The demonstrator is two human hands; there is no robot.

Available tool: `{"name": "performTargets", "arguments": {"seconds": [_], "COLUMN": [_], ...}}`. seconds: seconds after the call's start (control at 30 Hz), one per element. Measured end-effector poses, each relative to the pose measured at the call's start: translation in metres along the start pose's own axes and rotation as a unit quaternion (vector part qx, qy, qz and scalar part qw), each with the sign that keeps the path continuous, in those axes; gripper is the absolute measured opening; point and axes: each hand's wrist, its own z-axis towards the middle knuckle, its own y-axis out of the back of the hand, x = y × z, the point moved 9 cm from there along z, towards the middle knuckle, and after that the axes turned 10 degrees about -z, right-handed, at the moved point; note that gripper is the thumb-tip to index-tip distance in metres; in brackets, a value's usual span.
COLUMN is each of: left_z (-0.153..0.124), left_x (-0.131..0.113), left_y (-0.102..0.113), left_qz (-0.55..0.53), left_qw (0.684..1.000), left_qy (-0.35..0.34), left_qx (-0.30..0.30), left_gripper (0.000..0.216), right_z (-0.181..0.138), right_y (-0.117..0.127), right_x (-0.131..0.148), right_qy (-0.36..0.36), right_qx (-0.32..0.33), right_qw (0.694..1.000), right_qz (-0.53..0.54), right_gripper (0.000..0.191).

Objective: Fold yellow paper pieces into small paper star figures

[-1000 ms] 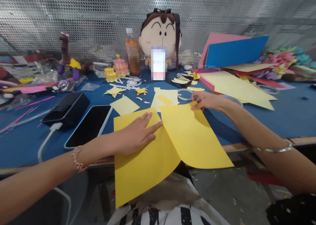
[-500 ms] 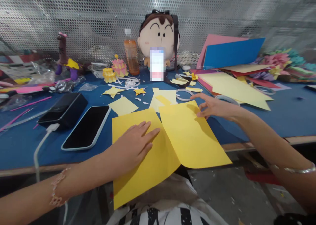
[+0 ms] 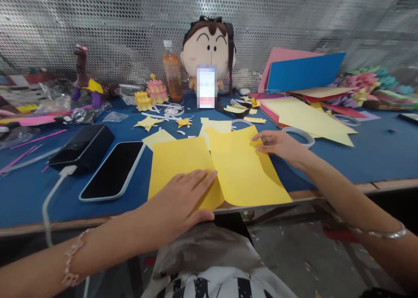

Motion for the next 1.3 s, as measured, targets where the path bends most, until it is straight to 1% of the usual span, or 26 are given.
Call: {"name": "performTargets", "arguments": {"seconds": [0.1, 0.23, 0.4, 0.53, 0.83, 0.97, 1.13, 1.3], "left_z": [0.005, 0.007, 0.006, 0.008, 0.009, 0.015, 0.023, 0.025], "left_x": [0.012, 0.021, 0.023, 0.024, 0.021, 0.020, 0.023, 0.024], "left_y": [0.005, 0.001, -0.005, -0.003, 0.004, 0.010, 0.012, 0.012], "left_qz": [-0.001, 0.001, 0.002, 0.005, -0.001, -0.003, 0.007, 0.025], "left_qw": [1.000, 0.998, 0.997, 0.998, 0.999, 1.000, 1.000, 0.999], "left_qy": [0.018, 0.047, 0.050, 0.046, 0.025, 0.007, -0.014, -0.027], "left_qx": [0.017, 0.038, 0.055, 0.047, 0.048, 0.030, 0.004, -0.002], "left_gripper": [0.064, 0.062, 0.065, 0.065, 0.061, 0.056, 0.058, 0.059], "right_z": [-0.005, -0.016, -0.021, -0.022, -0.023, -0.023, -0.026, -0.025], "right_y": [-0.003, -0.007, -0.006, -0.005, -0.004, -0.004, -0.006, -0.006], "right_x": [-0.002, -0.003, -0.001, 0.000, 0.000, -0.001, -0.001, -0.001], "right_qy": [-0.003, -0.006, -0.004, -0.006, -0.015, -0.023, -0.027, -0.017], "right_qx": [0.020, 0.042, 0.034, 0.036, 0.038, 0.040, 0.048, 0.048], "right_qw": [1.000, 0.999, 0.998, 0.997, 0.997, 0.997, 0.997, 0.997], "right_qz": [0.002, 0.023, 0.059, 0.071, 0.072, 0.068, 0.058, 0.051], "right_gripper": [0.020, 0.019, 0.034, 0.040, 0.040, 0.040, 0.039, 0.038]}}
